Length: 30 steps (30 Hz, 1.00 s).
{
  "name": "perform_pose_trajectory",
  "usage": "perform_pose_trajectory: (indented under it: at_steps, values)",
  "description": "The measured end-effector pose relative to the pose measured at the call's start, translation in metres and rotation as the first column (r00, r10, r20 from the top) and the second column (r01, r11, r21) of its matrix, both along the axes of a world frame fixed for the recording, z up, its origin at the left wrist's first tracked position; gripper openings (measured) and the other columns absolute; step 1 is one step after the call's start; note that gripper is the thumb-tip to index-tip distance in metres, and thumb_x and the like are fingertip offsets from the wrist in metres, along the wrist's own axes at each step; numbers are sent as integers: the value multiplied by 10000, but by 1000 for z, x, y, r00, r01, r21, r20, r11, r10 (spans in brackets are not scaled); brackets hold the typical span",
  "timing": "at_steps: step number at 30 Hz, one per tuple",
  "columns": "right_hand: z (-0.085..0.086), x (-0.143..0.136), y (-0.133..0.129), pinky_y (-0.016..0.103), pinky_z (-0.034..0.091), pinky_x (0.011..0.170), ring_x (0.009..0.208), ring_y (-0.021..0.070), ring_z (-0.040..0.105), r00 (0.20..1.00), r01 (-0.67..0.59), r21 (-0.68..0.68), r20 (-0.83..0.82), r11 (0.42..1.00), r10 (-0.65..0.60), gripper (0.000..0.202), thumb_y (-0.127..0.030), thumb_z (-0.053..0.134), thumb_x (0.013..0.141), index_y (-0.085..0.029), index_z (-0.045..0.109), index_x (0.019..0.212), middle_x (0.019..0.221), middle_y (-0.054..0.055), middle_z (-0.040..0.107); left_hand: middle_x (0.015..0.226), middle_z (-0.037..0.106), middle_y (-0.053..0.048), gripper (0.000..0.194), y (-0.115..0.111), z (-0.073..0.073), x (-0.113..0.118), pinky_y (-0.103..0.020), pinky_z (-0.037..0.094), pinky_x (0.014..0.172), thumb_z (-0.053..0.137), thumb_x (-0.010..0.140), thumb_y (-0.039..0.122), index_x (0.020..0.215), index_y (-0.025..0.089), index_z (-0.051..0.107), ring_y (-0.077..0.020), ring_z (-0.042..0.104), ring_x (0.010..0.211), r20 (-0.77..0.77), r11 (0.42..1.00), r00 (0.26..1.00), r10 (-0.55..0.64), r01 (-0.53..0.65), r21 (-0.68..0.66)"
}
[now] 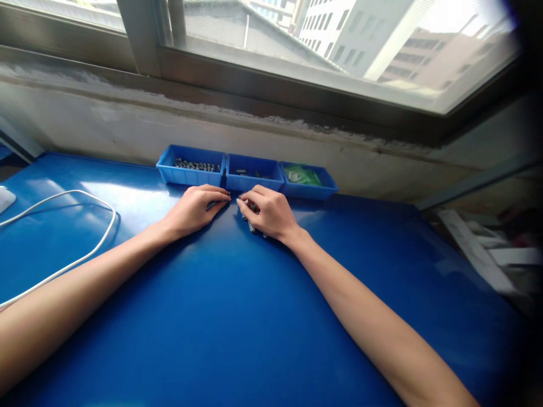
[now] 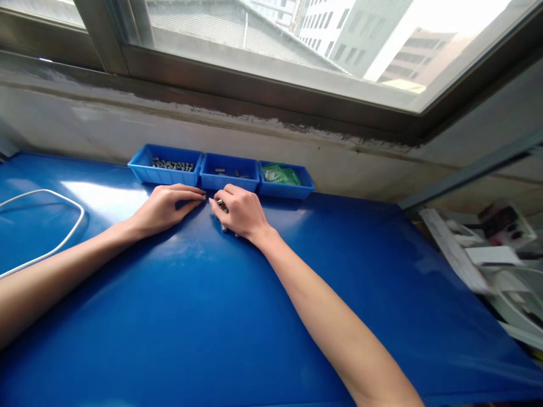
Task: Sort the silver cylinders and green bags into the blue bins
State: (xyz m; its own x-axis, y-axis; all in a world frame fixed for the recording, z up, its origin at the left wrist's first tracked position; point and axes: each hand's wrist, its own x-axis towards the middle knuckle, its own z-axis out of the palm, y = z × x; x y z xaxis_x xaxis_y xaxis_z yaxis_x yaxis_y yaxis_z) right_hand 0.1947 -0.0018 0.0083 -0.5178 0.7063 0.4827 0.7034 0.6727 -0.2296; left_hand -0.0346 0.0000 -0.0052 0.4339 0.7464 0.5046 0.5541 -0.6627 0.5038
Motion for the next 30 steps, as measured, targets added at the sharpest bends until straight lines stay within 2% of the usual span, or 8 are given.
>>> perform_pose_trajectory:
  at_steps: [3, 7, 9, 12, 15, 20, 26, 30]
  values:
    - [-1, 0, 0, 316, 464, 757, 812, 202, 663, 998, 46, 82, 42, 996, -49, 322, -323, 495, 1040, -175, 743, 900, 898, 82, 728, 1133, 795, -95, 243, -1, 3, 0, -350, 570, 981, 618, 936, 286, 1021, 186, 823, -260, 752, 1045, 33, 1000, 999, -1, 1, -5]
    - [7, -3, -3, 357, 437, 754, 760, 219, 626, 988, 120, 177, 74, 977, -135, 404, -338, 431, 1060, -182, 721, 826, 808, 92, 705, 1069, 800, -102, 227, -2, 5, 0, -336, 573, 916, 633, 925, 290, 985, 175, 819, -249, 756, 965, 54, 1000, 999, -4, 4, -4]
    - [10, -8, -7, 373, 441, 782, 803, 234, 627, 986, 146, 157, 63, 977, -157, 362, -345, 463, 1048, -188, 725, 855, 844, 97, 720, 1032, 798, -96, 220, -2, 5, 0, -323, 570, 866, 640, 921, 301, 972, 176, 814, -234, 749, 908, 55, 1000, 998, -4, 5, -12]
    - [9, -17, -17, 417, 446, 888, 1024, 291, 623, 979, 201, 116, 15, 973, -204, 222, -331, 574, 992, -190, 746, 995, 1042, 112, 752, 965, 782, -87, 220, -1, 5, -1, -302, 556, 789, 661, 913, 332, 954, 169, 804, -205, 723, 813, 63, 1000, 998, -3, 4, -23]
    - [1, -22, -24, 466, 428, 958, 1190, 331, 566, 974, 228, 78, -1, 971, -228, 254, -346, 626, 961, -192, 739, 1128, 1233, 124, 723, 912, 761, -76, 238, 0, 4, -1, -288, 545, 731, 693, 896, 383, 923, 169, 796, -183, 692, 745, 91, 999, 996, 20, -15, -50]
    - [-7, -20, -25, 483, 409, 993, 1201, 324, 562, 984, 176, 59, 2, 983, -176, 220, -348, 614, 972, -194, 747, 1054, 1158, 115, 758, 820, 718, -47, 271, 3, 2, -3, -274, 518, 670, 732, 870, 446, 894, 182, 788, -164, 654, 691, 105, 997, 993, 51, -44, -69]
    - [-6, -21, -22, 469, 414, 982, 1188, 313, 576, 987, 159, 68, -13, 985, -158, 194, -326, 606, 982, -194, 746, 1007, 1128, 101, 770, 865, 725, -55, 266, -1, 4, -3, -288, 527, 714, 740, 881, 439, 935, 183, 789, -170, 665, 737, 106, 998, 993, 52, -47, -48]
    - [-6, -22, -22, 463, 422, 971, 1188, 308, 575, 987, 160, 41, -22, 986, -159, 180, -316, 606, 985, -201, 745, 984, 1122, 100, 771, 944, 759, -85, 343, -5, 9, -1, -307, 594, 756, 788, 831, 488, 959, 170, 791, -193, 711, 793, 286, 985, 953, 98, -52, -163]
